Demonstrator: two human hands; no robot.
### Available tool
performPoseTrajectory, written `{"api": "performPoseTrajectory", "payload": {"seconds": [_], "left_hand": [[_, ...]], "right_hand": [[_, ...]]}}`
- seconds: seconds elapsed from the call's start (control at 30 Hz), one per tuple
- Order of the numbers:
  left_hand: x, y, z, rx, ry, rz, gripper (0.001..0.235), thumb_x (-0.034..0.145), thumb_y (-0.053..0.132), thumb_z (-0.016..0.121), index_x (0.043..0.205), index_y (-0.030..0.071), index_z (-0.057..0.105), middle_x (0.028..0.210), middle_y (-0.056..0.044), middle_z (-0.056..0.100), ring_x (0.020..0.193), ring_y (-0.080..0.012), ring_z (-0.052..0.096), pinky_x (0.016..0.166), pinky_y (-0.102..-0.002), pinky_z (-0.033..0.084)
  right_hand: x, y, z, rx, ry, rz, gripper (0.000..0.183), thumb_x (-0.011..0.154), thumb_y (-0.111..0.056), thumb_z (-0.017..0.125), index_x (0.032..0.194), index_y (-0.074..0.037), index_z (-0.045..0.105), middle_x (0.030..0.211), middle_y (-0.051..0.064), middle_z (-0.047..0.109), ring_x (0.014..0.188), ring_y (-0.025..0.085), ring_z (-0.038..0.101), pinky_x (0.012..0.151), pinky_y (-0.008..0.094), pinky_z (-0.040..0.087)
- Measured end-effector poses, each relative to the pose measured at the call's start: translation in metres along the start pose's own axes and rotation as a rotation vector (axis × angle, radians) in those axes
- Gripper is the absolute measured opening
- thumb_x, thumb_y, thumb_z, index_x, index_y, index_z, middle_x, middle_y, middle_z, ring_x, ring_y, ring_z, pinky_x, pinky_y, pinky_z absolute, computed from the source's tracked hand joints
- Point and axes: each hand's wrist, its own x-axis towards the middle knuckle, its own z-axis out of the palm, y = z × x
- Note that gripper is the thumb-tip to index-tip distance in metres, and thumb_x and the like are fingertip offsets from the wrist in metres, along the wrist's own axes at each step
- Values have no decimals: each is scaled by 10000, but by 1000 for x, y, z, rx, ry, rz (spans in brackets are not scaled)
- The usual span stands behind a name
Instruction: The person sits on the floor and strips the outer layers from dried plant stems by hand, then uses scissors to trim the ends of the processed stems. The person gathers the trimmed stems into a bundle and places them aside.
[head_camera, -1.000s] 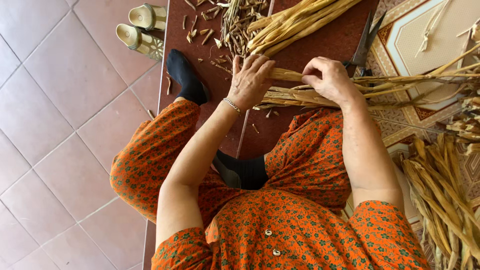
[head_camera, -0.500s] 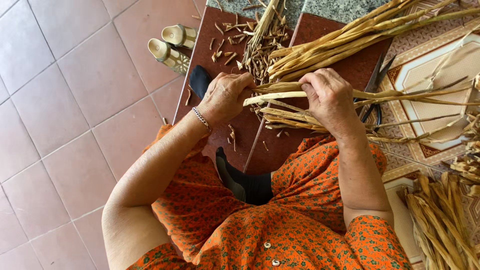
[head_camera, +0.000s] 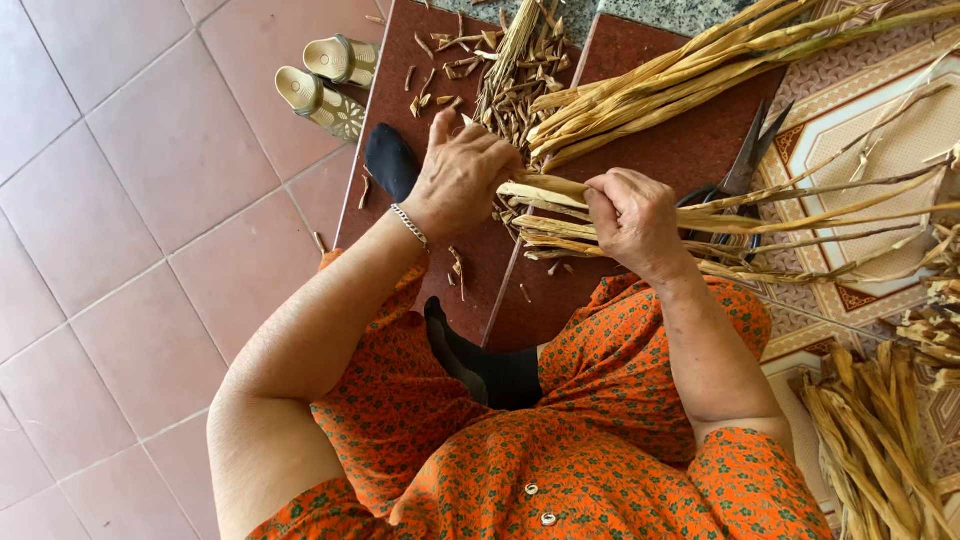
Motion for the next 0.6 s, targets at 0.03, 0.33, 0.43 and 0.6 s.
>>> {"api": "performPoseTrajectory", "payload": {"seconds": [0.03,0.33,0.43,0.6], "left_hand": [[2,1,4,96,0,3,220,852,17,648,1008,147,733,944,0,751,1009,-181,668,1134,-622,205],[2,0,25,-380,24,-22,97,956,95,700,1040,55,729,960,-127,744,924,-282,707,846,-405,569],[2,-9,15,-632,-101,-197,176,883,125,706,1036,47,741,861,-121,751,737,-194,732,677,-363,589],[7,-7,12,-645,-170,-183,153,913,157,693,972,33,761,766,-71,741,653,-134,685,602,-309,557]], "right_hand": [[1,1,1,52,15,8,70,974,24,651,910,-3,660,804,131,674,725,284,697,651,395,552],[0,3,-6,183,-51,81,66,1019,-14,675,1065,32,680,899,125,681,778,229,682,692,351,545],[-1,2,-10,390,-106,181,373,941,-110,778,1227,34,586,907,86,703,800,207,707,707,318,570],[2,4,-5,51,85,-131,139,1010,-52,762,1107,-14,670,964,112,707,876,250,711,770,356,584]]}}
